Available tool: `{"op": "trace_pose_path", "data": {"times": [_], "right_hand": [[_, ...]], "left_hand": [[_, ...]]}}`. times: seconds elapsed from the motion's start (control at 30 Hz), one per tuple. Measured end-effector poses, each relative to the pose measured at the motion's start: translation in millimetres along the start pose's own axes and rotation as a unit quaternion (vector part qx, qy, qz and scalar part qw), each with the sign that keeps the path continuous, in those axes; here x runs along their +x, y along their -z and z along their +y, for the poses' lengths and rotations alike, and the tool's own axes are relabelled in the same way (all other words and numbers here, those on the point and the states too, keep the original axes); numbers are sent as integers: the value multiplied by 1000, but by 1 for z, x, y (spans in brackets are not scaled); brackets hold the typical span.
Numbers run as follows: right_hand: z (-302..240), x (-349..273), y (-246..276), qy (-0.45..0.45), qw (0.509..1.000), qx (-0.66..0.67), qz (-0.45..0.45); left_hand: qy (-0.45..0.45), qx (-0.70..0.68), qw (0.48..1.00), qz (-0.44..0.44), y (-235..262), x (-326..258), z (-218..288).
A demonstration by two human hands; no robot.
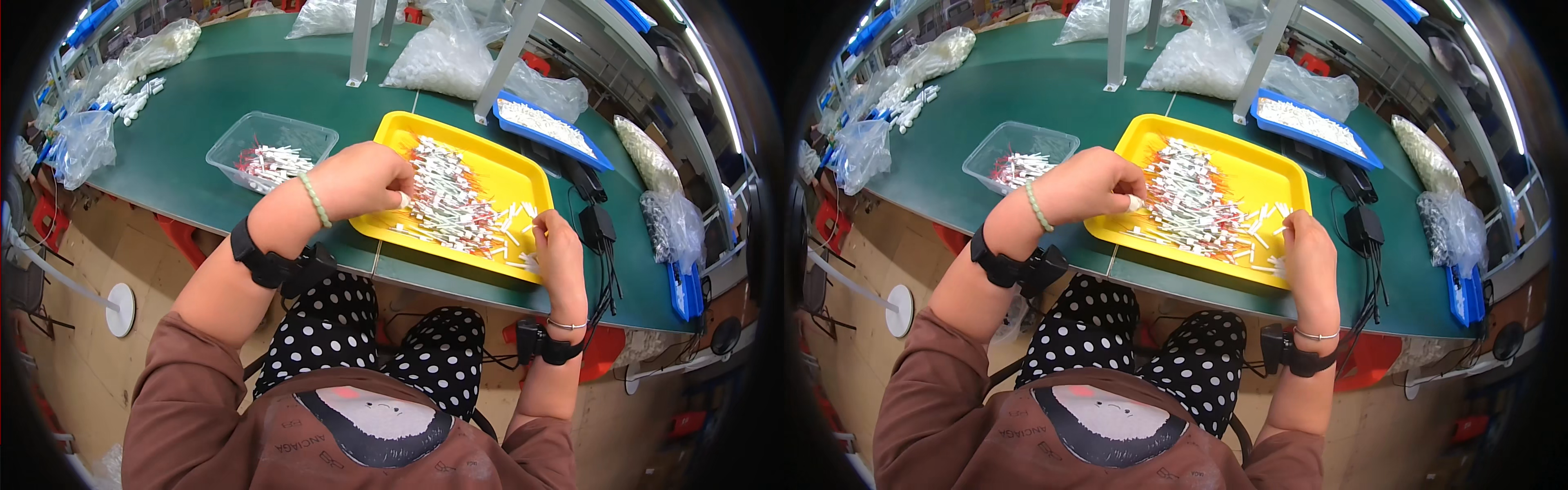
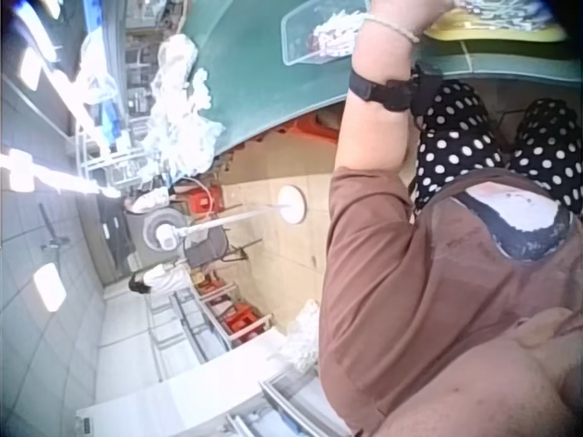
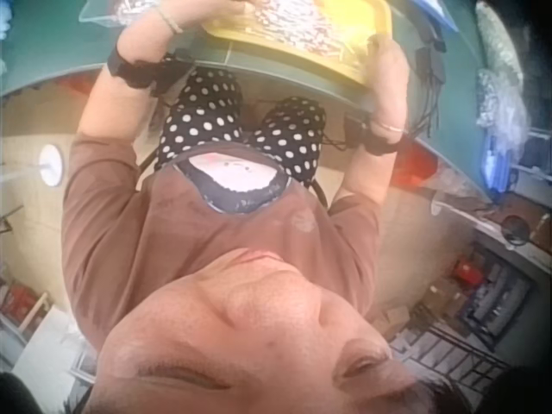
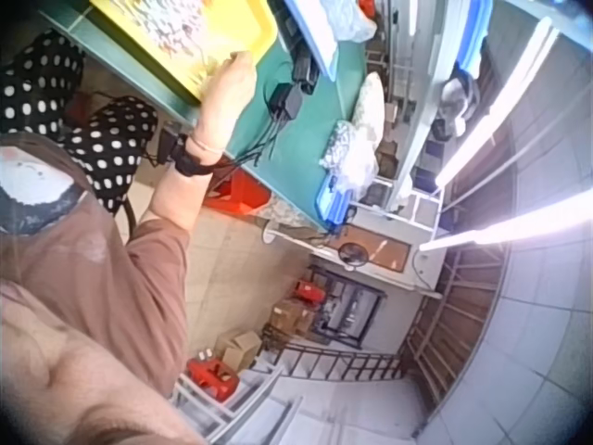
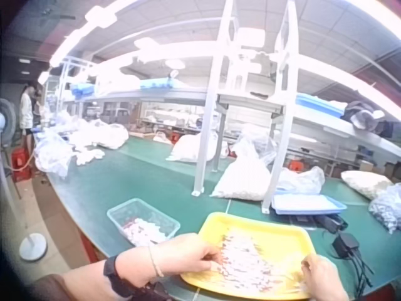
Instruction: The person sorts and inspects small electronic connectors with wires by hand at a factory workstation, placing them into plastic storage bins from a plastic tray.
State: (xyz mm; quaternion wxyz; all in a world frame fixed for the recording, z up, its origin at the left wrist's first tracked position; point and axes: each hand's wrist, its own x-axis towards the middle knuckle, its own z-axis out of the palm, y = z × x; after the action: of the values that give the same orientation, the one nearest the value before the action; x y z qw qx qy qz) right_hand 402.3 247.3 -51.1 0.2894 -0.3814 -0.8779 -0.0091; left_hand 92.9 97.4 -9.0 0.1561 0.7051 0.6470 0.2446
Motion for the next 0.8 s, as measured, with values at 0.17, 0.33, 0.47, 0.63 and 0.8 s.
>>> {"op": "trace_pose_path", "data": {"times": [0.17, 0.33, 0.47, 0.63, 0.8], "right_hand": [[-18, -10, 9, 23, 987, 110, 114], [-107, -42, -5, 25, 933, 336, 127], [-138, -52, -18, 54, 915, 367, 158], [-147, -53, -24, 90, 924, 317, 193], [-148, -54, -30, 143, 933, 224, 243]], "left_hand": [[38, -449, 890, 66, -5, -12, -3], [46, -710, 688, 142, -45, -34, 18], [70, -747, 634, 185, -63, -40, 39], [76, -734, 633, 234, -80, -41, 43], [84, -730, 623, 266, -87, -43, 47]]}}
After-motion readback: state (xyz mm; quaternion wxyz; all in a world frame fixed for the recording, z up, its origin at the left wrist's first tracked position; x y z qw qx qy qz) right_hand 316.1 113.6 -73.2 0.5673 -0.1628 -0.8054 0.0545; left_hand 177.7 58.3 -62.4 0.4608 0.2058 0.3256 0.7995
